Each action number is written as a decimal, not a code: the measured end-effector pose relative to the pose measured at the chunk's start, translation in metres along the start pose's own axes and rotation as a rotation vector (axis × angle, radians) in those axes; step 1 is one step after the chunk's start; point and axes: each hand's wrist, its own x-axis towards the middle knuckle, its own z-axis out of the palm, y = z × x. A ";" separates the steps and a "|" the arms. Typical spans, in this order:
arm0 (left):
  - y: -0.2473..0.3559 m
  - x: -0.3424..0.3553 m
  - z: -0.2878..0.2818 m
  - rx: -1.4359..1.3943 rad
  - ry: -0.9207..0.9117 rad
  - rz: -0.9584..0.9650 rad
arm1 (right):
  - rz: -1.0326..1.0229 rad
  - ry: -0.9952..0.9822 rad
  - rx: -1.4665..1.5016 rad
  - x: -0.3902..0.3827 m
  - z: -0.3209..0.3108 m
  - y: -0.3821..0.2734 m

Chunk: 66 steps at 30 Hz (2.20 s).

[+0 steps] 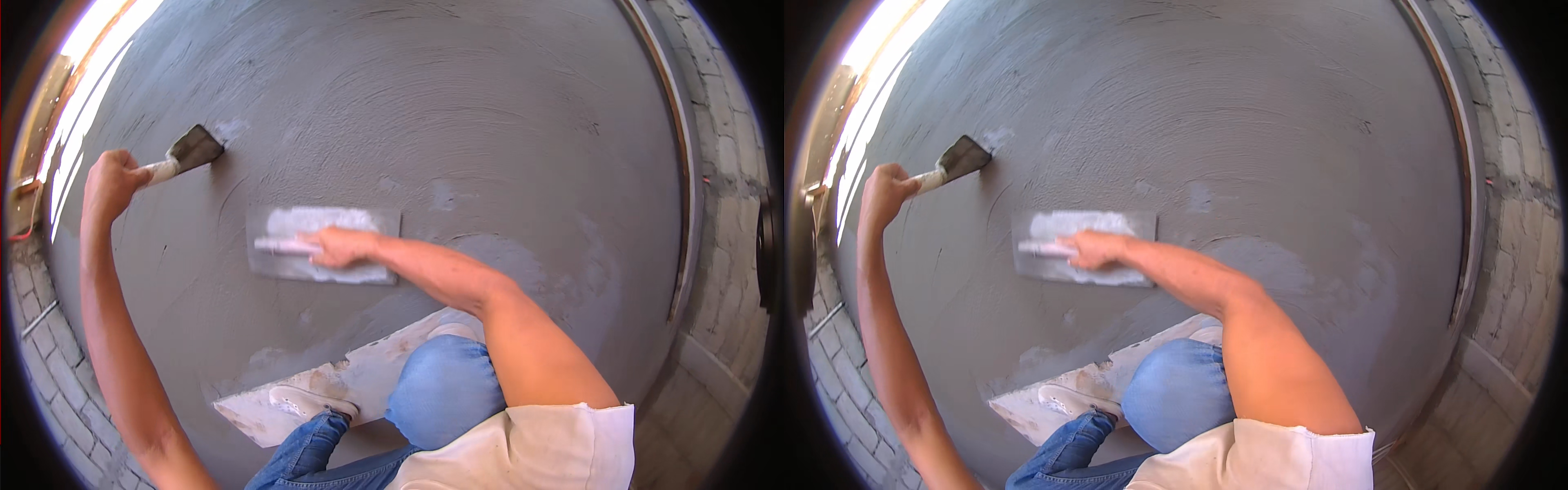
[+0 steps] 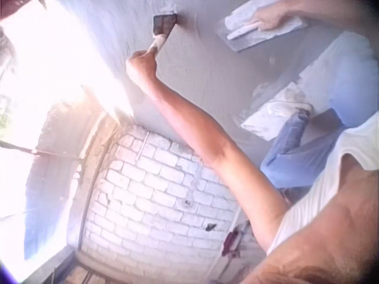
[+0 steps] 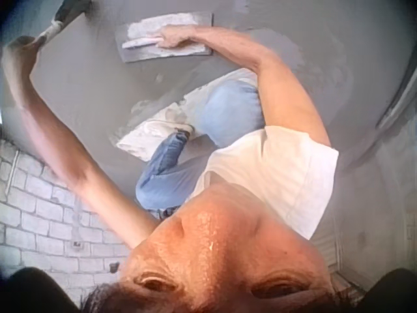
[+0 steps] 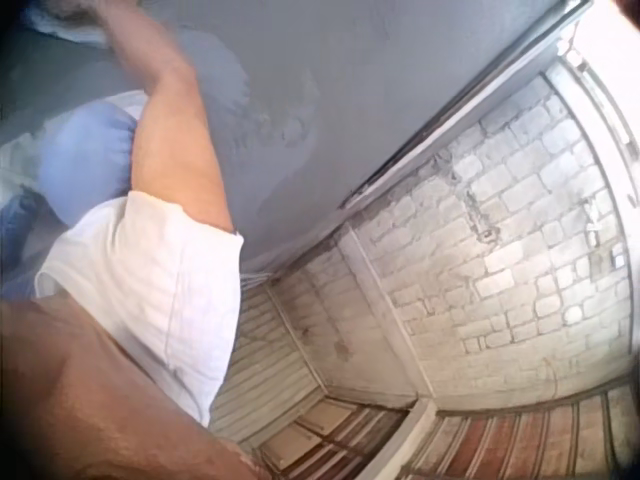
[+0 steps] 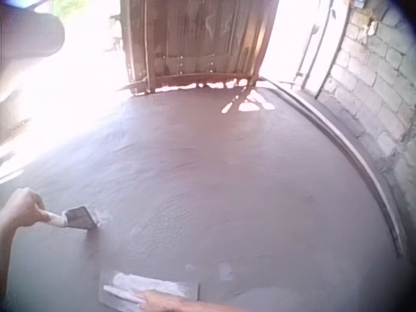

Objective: The person is using a trowel and a float to smooth and finish a layer of wet concrete or plaster on a floor.

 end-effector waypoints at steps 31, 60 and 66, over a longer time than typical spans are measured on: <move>0.006 -0.008 -0.001 -0.102 -0.033 -0.147 | 0.658 1.262 -0.155 -0.059 -0.391 0.101; -0.027 0.002 0.011 -0.088 -0.009 0.053 | 0.668 2.511 1.190 -0.605 0.067 0.209; -0.013 -0.007 0.012 -0.076 -0.017 -0.011 | 0.565 2.197 0.949 -0.574 -0.114 0.210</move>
